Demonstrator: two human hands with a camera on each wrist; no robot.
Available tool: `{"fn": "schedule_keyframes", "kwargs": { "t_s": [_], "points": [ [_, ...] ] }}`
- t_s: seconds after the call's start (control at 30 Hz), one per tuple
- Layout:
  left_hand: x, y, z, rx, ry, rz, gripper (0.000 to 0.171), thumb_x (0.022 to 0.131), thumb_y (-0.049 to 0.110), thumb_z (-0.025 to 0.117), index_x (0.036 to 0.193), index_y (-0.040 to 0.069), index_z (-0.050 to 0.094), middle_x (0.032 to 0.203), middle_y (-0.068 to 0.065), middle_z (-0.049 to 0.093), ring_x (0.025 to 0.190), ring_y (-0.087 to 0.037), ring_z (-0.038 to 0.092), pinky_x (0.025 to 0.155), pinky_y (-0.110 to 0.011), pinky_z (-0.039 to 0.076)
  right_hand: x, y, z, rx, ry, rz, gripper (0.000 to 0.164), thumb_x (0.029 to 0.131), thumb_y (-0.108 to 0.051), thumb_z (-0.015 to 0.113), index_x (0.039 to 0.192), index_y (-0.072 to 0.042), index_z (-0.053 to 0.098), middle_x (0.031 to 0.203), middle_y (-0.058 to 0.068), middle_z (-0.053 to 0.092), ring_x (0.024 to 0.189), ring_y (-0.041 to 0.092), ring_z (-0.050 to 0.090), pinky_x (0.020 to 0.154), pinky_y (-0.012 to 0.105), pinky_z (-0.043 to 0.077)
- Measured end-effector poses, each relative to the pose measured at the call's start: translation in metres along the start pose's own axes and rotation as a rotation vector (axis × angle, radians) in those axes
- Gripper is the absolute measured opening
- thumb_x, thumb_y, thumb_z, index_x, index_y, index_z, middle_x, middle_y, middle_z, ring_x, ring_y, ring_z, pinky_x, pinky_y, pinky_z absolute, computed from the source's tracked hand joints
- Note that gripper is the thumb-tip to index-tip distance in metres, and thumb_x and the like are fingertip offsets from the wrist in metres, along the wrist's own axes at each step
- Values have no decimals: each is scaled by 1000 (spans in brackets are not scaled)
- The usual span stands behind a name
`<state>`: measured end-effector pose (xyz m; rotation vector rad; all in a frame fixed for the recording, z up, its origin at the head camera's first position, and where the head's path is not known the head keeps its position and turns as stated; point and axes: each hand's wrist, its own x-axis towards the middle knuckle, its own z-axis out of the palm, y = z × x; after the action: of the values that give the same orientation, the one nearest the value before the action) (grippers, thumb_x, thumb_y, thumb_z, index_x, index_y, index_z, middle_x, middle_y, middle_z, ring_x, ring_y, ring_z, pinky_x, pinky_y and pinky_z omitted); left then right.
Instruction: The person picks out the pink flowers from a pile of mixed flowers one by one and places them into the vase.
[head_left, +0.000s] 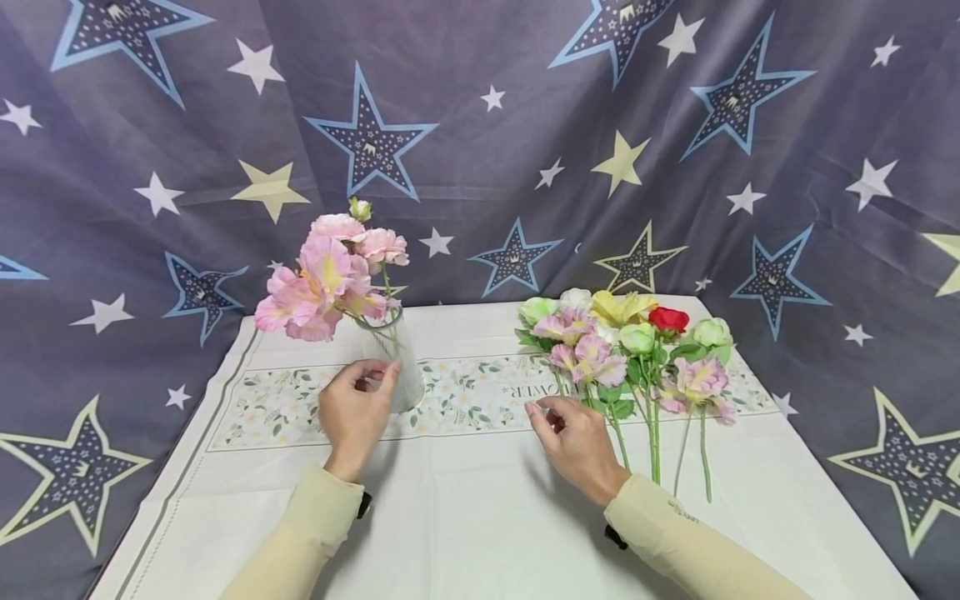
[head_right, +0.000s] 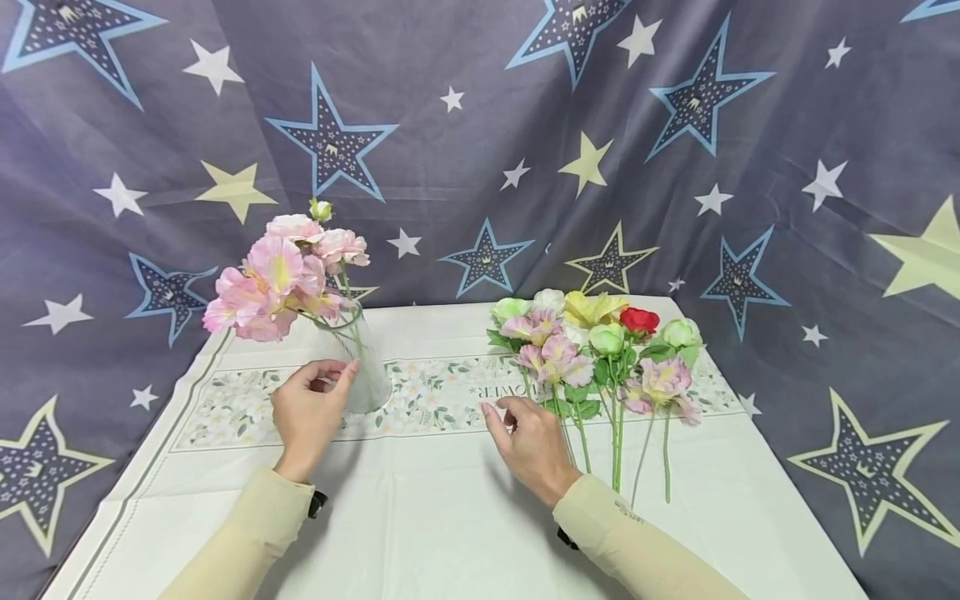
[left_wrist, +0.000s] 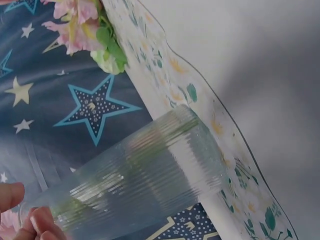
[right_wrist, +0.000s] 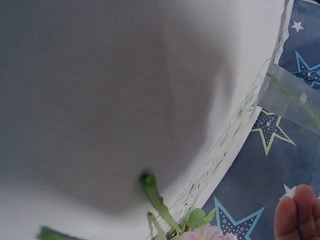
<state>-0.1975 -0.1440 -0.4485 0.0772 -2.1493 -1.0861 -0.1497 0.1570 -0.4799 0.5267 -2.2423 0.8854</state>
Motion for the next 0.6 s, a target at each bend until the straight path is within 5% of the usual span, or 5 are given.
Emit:
{"fn": "schedule_keyframes", "kwargs": {
  "t_s": [0.6],
  "points": [
    [-21, 3, 10, -4, -266, 14, 24, 86, 42, 83, 85, 19, 79, 75, 5, 72, 68, -13, 65, 60, -32, 47, 2, 17, -18, -128, -8, 49, 16, 88, -13, 77, 97, 0, 76, 68, 2, 65, 53, 11, 59, 48, 23, 48]
  ]
}}
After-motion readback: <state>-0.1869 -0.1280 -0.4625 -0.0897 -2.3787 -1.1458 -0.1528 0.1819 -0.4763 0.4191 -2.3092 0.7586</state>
